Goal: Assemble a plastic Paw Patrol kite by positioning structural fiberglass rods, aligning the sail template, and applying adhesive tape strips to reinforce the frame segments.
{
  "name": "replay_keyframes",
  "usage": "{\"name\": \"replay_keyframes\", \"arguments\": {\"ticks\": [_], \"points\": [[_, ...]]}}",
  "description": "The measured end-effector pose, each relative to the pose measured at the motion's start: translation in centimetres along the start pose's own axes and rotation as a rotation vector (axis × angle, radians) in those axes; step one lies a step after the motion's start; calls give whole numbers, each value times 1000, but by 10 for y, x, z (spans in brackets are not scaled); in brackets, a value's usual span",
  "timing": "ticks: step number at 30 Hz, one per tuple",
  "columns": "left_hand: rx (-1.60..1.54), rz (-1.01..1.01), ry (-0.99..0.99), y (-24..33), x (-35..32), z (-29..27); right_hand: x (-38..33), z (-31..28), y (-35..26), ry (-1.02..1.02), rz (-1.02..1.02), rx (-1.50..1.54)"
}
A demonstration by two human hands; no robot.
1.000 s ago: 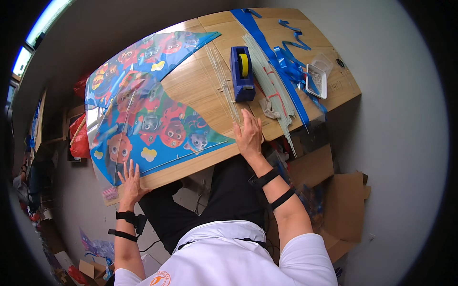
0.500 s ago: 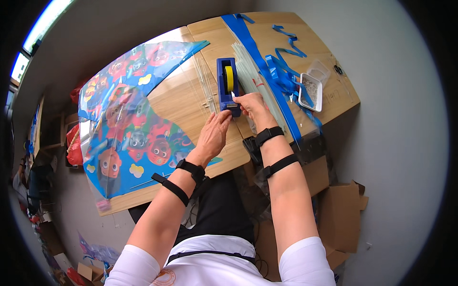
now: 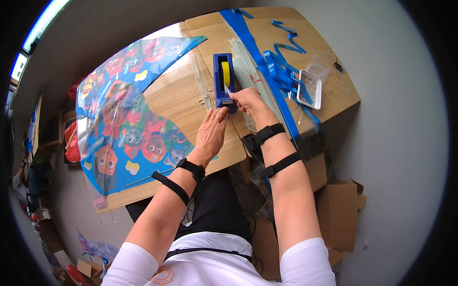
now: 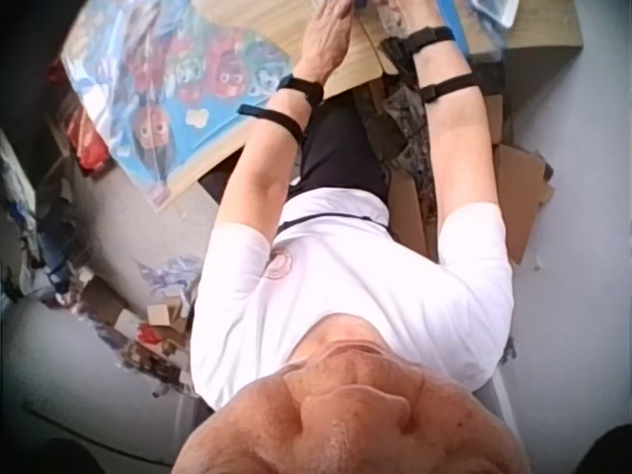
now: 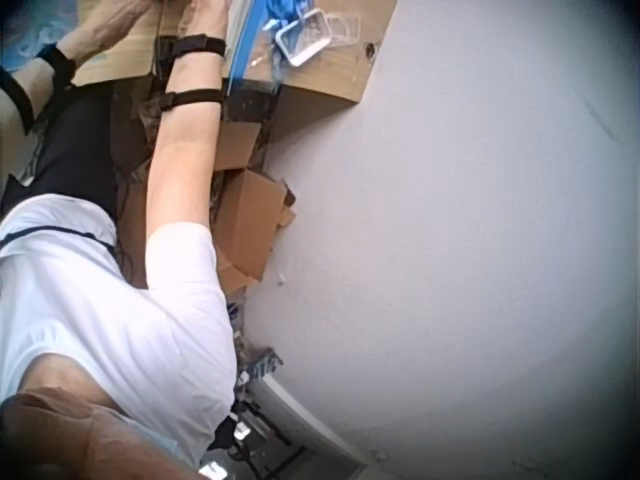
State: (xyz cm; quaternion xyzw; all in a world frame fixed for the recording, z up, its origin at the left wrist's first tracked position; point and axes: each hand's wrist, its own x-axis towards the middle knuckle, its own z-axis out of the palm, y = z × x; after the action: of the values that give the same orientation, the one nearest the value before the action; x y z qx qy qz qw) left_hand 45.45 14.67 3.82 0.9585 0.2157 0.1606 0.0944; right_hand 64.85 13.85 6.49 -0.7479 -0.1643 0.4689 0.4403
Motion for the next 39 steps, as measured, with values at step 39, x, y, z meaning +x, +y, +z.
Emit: {"name": "replay_keyframes", "arguments": {"ticks": [39], "points": [[17,-513,97,-57,-293,-61,-148,218,103,-463,104,194]]}}
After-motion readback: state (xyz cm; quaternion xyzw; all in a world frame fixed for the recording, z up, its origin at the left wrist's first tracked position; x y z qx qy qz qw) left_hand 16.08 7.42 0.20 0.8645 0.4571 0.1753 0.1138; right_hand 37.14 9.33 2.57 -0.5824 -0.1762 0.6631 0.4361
